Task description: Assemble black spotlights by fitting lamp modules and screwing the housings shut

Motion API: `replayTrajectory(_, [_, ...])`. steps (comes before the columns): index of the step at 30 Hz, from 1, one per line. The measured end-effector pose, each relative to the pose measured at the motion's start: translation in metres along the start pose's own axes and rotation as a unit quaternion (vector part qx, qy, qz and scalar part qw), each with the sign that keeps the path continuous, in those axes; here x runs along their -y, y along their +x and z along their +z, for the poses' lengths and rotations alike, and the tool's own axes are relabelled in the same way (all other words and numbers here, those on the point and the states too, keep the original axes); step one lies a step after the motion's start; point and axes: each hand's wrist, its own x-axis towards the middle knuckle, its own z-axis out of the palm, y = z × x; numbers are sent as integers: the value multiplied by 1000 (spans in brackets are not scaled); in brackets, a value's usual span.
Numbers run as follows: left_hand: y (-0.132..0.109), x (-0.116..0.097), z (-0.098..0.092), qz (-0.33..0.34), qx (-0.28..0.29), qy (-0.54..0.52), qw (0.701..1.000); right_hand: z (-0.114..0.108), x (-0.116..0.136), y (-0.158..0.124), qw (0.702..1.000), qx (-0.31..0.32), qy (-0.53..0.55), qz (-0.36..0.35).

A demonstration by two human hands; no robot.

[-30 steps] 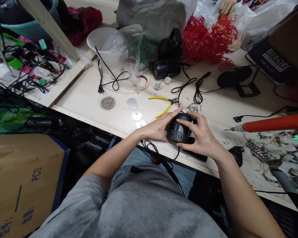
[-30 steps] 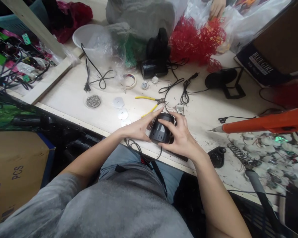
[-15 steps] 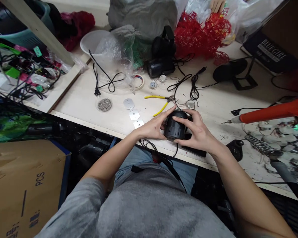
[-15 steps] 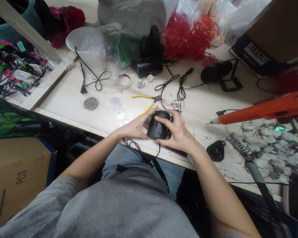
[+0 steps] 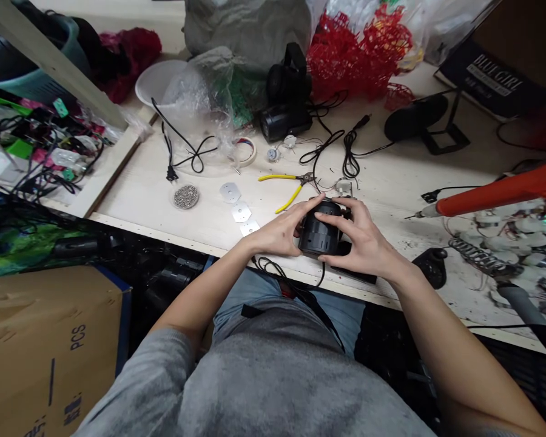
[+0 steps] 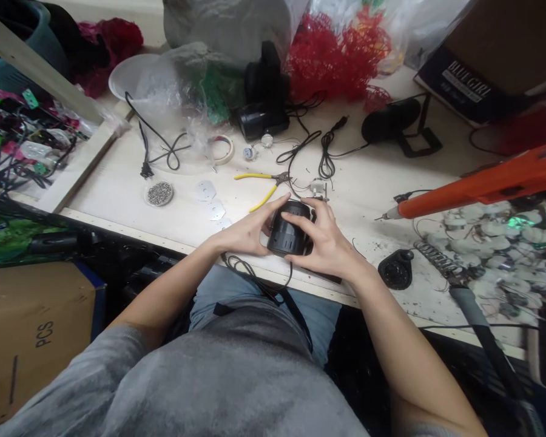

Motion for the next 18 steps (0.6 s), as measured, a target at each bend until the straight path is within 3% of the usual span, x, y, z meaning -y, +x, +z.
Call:
replayTrajectory(2, [0, -1, 1, -3, -19, -20, 1000, 0, 2, 0, 1000, 1, -2, 5])
replayTrajectory(9, [1, -7, 0, 35, -24, 71, 997, 4, 1, -4, 1000, -11, 2, 6])
replayTrajectory(14, [3, -18, 1, -54, 17, -37, 998, 7, -5, -8, 1000, -7, 7, -3])
replayTrajectory(16, [10, -19, 10, -86, -39, -52, 994, 9, -8, -5, 1000, -9, 15, -6])
replayTrajectory(18, [18, -18, 21, -98, -131, -29, 986, 11, -9, 1, 1000, -6, 23, 10])
